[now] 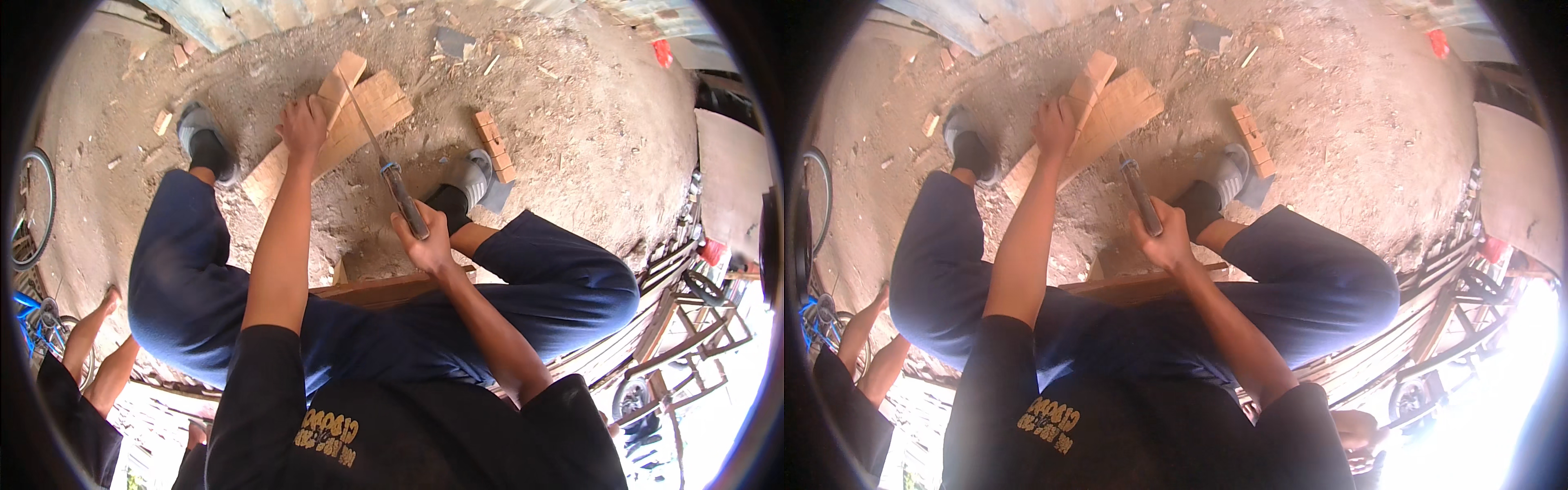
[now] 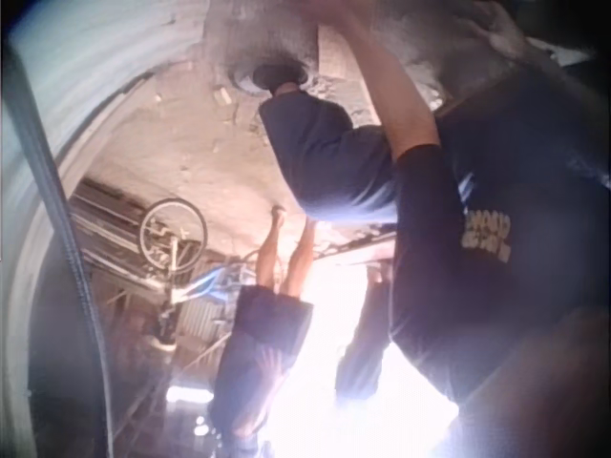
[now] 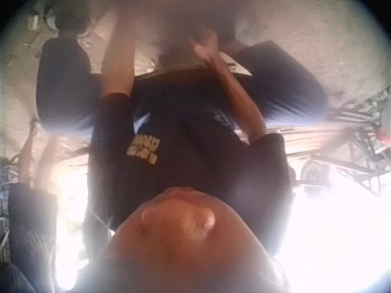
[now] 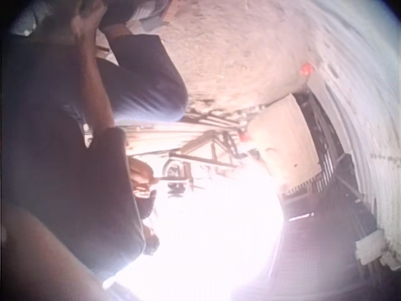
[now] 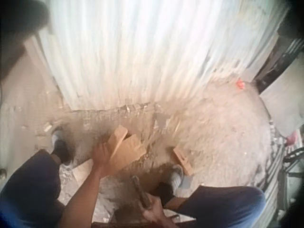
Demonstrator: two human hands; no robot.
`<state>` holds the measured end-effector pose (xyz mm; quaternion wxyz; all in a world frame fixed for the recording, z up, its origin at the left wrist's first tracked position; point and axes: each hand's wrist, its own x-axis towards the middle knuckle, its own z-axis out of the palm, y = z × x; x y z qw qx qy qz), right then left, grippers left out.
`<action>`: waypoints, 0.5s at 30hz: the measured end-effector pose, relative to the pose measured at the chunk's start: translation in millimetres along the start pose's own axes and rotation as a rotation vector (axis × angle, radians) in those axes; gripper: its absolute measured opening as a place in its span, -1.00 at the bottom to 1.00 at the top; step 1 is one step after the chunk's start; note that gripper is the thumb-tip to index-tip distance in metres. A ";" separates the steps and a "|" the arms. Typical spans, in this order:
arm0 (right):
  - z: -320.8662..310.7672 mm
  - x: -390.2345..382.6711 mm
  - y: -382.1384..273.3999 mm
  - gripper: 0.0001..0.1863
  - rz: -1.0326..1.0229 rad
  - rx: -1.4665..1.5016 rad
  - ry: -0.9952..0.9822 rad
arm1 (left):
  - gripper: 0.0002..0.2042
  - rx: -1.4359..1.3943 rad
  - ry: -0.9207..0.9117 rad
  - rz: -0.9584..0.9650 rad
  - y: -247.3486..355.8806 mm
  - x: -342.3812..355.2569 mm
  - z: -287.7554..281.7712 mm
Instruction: The person sits on the ground and uses a large knife to carve and shape a small wooden block. They repeatedly strike and scrape the wood, adjusting its position between cuts. The carved pieces accumulate on the ground nearby.
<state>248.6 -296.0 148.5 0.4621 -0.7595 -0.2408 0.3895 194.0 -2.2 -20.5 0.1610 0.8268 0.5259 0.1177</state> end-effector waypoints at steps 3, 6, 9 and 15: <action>-2.3 10.3 8.0 -0.83 -0.018 -0.028 -0.011 | -0.36 -0.131 -0.147 -0.146 29.5 -1.0 -14.9; 5.0 17.8 9.0 -0.83 -0.029 0.005 0.002 | -0.29 -0.046 -0.234 -0.210 33.2 2.6 -21.2; 5.1 15.0 8.5 -0.85 -0.026 -0.034 -0.018 | -0.26 -0.040 -0.245 -0.239 31.5 1.8 -20.6; 18.7 27.1 21.0 -0.86 -0.079 -0.072 -0.006 | -0.27 -0.065 -0.246 -0.241 30.1 2.4 -23.7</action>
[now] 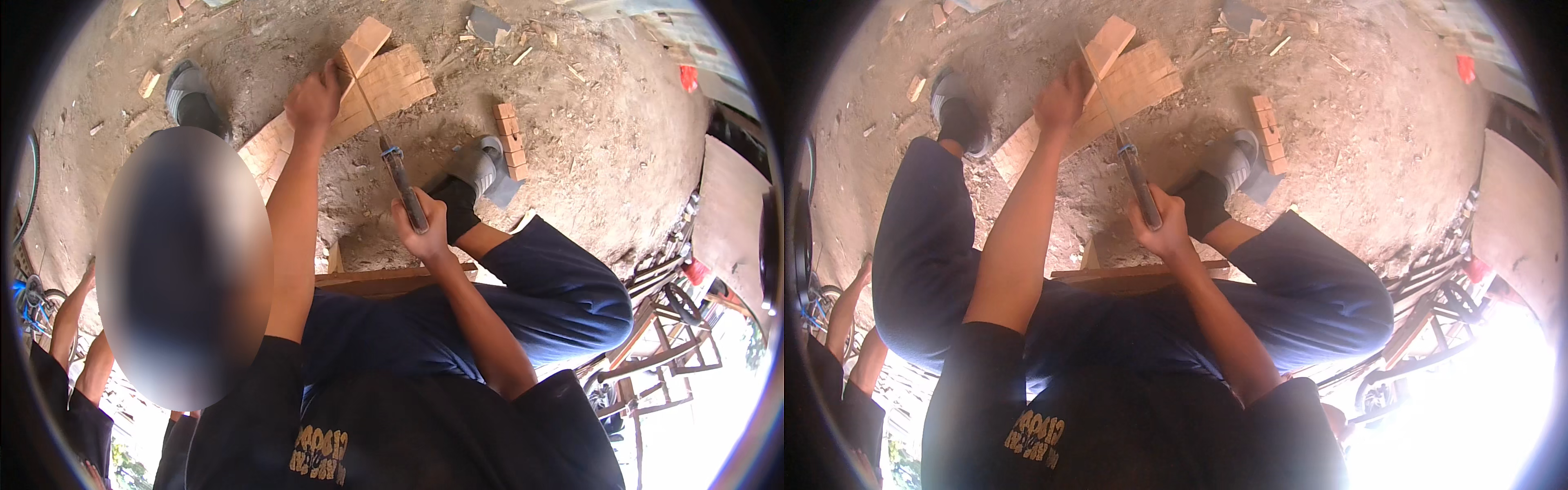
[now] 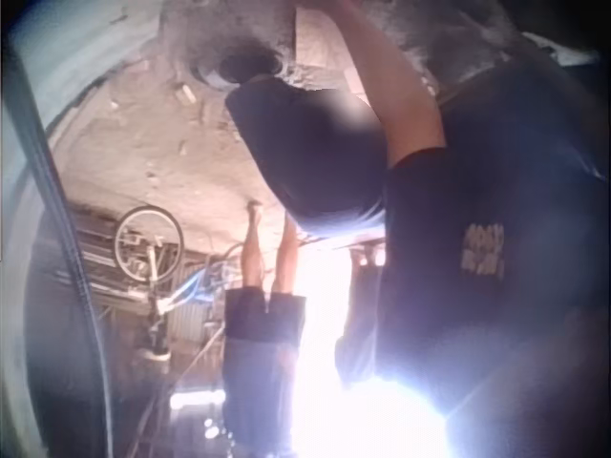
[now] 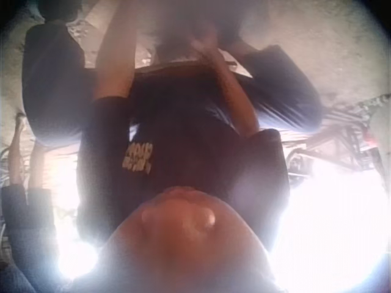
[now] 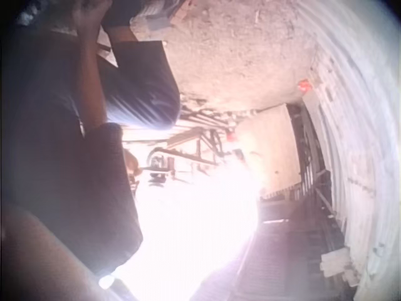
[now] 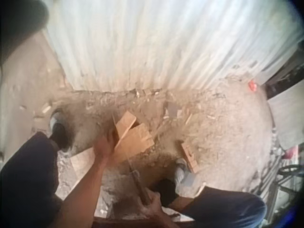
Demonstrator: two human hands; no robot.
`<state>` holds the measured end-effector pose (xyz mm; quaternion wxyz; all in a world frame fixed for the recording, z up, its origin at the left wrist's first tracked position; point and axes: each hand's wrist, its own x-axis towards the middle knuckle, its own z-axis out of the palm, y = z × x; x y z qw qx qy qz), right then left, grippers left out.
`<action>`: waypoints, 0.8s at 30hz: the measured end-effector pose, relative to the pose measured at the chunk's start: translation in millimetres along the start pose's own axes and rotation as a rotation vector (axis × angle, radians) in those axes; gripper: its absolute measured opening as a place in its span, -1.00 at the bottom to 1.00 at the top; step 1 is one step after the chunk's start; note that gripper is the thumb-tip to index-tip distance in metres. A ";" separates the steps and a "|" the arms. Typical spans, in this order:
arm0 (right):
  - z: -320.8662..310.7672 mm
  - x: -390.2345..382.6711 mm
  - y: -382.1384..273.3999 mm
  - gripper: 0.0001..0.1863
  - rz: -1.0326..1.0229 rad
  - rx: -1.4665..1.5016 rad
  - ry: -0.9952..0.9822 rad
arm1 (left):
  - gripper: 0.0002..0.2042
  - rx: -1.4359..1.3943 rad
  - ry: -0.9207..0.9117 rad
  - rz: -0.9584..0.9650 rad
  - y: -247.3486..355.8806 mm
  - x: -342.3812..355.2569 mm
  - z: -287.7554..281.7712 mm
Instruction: The person sits on the ground and uses a large knife to carve and shape a small wooden block. They repeatedly strike and scrape the wood, adjusting its position between cuts. The carved pieces accumulate on the ground nearby.
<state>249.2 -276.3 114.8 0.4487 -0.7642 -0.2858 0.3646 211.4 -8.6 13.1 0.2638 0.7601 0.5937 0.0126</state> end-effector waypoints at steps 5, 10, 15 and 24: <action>10.3 19.2 -1.5 -0.83 -0.023 0.071 0.024 | -0.27 -0.014 -0.039 0.005 5.1 -2.1 -3.7; -3.9 9.6 10.8 -0.83 -0.027 0.064 -0.003 | -0.23 -0.001 -0.004 0.004 0.0 -2.8 2.8; -0.4 14.7 13.2 -0.87 -0.022 0.089 -0.026 | -0.18 0.045 -0.052 -0.025 1.2 -1.8 -3.4; -7.7 6.1 6.4 -0.87 -0.014 0.082 -0.023 | -0.30 0.003 0.013 0.024 5.8 -6.0 -5.2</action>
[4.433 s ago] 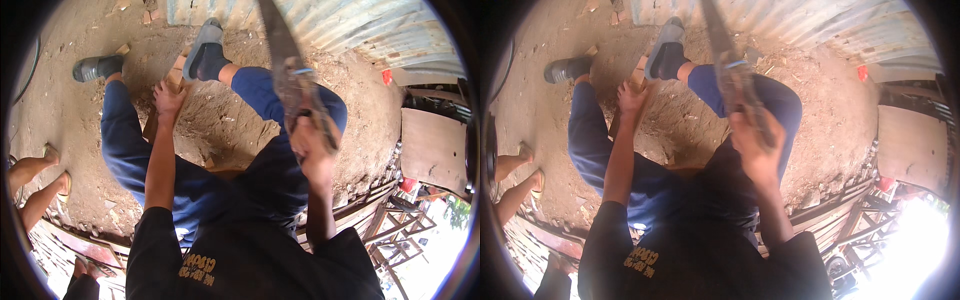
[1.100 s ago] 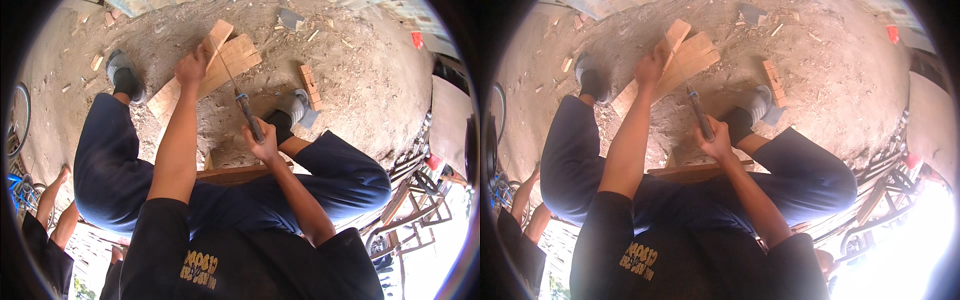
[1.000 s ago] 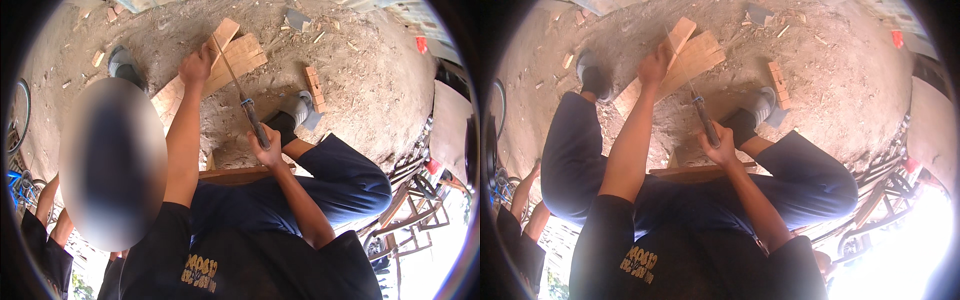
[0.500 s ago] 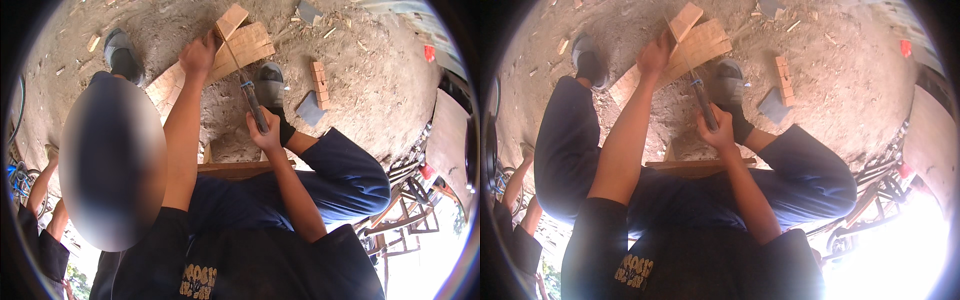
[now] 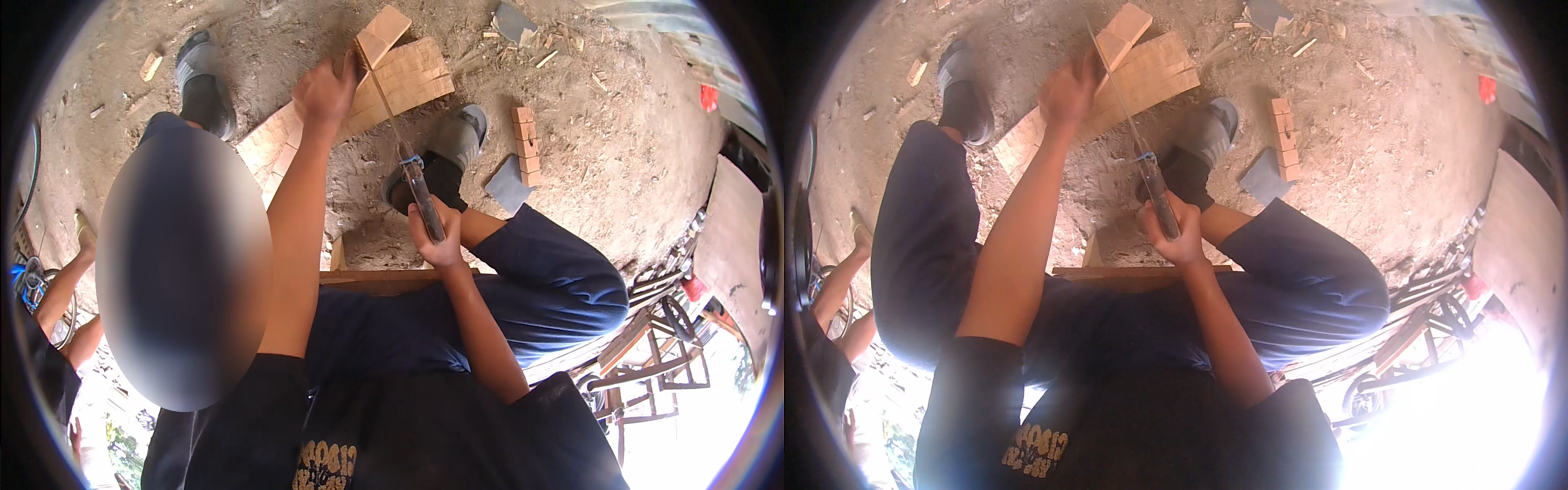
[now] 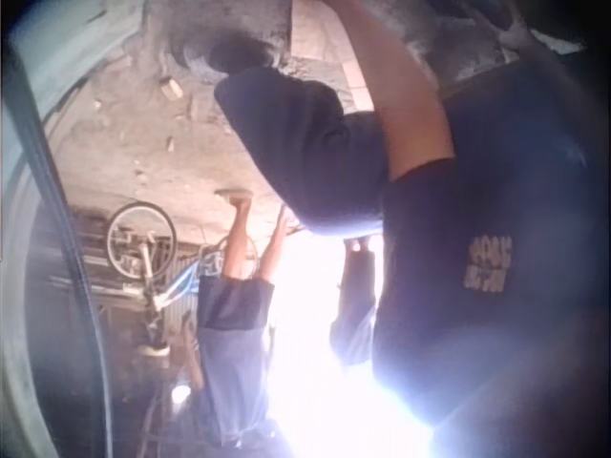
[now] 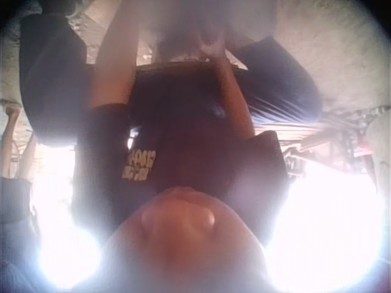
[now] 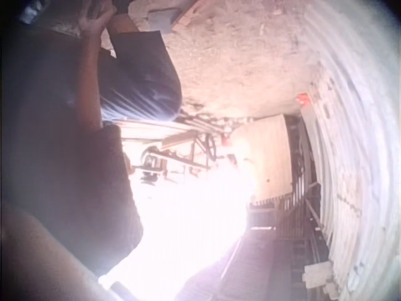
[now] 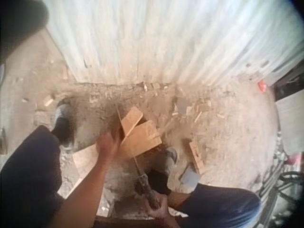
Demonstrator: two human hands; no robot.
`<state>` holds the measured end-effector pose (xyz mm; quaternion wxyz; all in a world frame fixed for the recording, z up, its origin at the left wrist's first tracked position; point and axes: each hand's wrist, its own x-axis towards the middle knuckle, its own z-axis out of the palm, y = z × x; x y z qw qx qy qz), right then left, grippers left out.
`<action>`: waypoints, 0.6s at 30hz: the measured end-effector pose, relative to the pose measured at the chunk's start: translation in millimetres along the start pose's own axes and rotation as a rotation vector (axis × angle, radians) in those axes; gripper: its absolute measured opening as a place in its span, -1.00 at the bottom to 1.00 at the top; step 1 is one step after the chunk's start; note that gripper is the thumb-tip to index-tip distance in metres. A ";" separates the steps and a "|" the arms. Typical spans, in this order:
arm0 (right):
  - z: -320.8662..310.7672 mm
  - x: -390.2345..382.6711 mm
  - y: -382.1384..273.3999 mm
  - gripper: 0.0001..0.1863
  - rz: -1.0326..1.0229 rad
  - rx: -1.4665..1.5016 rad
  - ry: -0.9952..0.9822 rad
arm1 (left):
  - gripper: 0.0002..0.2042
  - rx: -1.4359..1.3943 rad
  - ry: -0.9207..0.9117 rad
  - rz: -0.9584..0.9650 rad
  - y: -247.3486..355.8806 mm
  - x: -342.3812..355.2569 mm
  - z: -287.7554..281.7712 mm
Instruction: The person sits on the ground and uses a large knife to carve and shape a small wooden block. They repeatedly strike and scrape the wood, adjusting its position between cuts. The carved pieces accumulate on the ground nearby.
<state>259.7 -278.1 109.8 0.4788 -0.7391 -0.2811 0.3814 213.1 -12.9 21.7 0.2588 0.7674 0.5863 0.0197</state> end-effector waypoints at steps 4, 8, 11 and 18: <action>8.3 27.8 -3.7 -0.90 -0.009 0.063 0.005 | -0.37 -0.018 -0.090 -0.068 6.4 -1.8 -7.9; 13.7 39.1 -3.5 -0.88 0.012 0.075 0.032 | -0.39 -0.025 -0.048 -0.014 4.5 1.2 2.3; 10.1 14.5 -10.0 -0.88 0.022 0.034 0.018 | -0.38 -0.019 -0.025 -0.031 2.7 2.1 -2.2; 23.6 54.1 -15.9 -0.80 0.018 0.043 -0.002 | -0.35 -0.078 -0.039 -0.024 2.6 1.8 0.2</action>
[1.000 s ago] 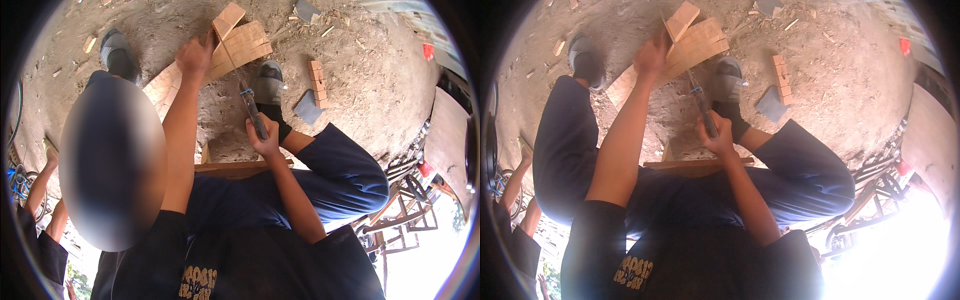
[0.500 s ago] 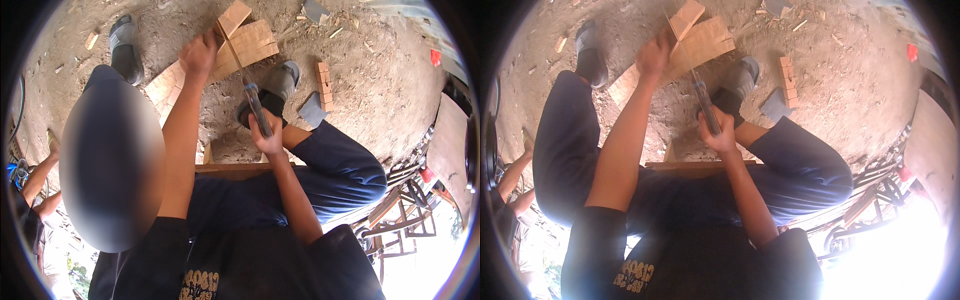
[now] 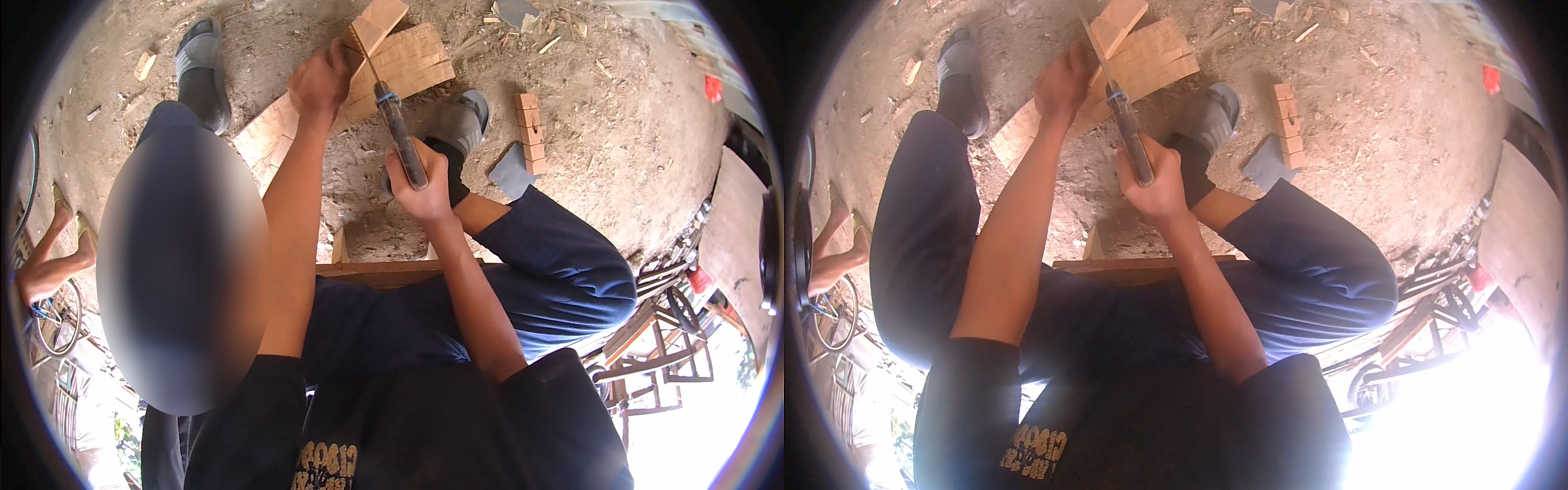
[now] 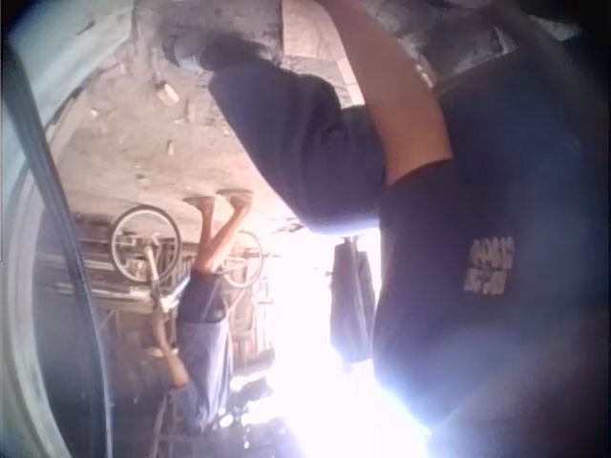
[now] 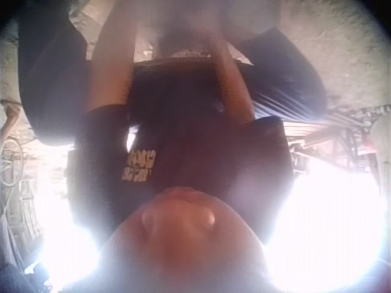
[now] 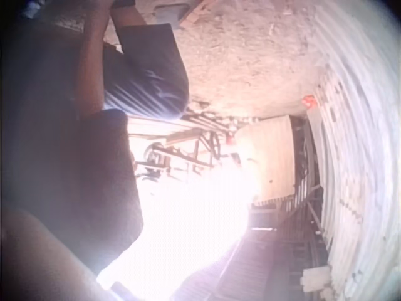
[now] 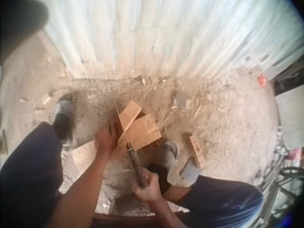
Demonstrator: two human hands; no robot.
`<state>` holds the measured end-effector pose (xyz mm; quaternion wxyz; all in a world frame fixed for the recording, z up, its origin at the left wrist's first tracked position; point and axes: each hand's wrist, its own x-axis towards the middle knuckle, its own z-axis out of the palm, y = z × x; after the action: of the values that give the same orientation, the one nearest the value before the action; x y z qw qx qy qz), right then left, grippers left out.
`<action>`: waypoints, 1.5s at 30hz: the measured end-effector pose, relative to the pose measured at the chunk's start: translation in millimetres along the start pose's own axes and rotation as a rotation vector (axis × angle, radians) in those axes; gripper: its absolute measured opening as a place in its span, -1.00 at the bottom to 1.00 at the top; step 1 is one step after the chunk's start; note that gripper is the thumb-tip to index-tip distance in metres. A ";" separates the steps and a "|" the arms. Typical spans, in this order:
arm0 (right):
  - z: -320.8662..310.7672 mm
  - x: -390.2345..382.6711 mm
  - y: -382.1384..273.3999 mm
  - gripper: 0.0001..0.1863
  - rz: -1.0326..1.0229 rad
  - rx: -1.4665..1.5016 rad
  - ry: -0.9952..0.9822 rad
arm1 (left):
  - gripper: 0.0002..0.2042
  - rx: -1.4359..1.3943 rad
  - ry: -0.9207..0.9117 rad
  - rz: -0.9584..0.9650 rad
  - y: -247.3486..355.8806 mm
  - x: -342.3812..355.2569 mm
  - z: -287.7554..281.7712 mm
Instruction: The person sits on the ground and uses a large knife to carve and shape a small wooden block. They repeatedly strike and scrape the wood, adjusting its position between cuts. The carved pieces accumulate on the ground nearby.
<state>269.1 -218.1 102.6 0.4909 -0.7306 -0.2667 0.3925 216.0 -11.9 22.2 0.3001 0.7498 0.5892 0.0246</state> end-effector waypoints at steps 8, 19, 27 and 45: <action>-10.4 -39.7 -3.0 -0.87 0.022 -0.034 -0.014 | -0.38 0.071 0.057 0.024 -5.9 0.3 -1.4; -10.4 -48.1 4.1 -0.80 0.007 -0.015 0.001 | -0.40 0.047 0.042 0.001 -2.1 0.3 -1.4; 2.0 11.9 -2.6 -0.80 -0.008 0.011 0.041 | -0.41 0.032 0.038 0.002 2.6 -0.1 5.0; -16.1 -64.5 -1.5 -0.83 0.051 0.036 0.033 | -0.42 0.050 0.071 -0.018 -3.0 -3.3 1.8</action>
<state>247.1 -275.7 127.5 0.4982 -0.7346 -0.2326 0.3975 213.0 -15.2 20.3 0.2606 0.7503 0.6067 0.0339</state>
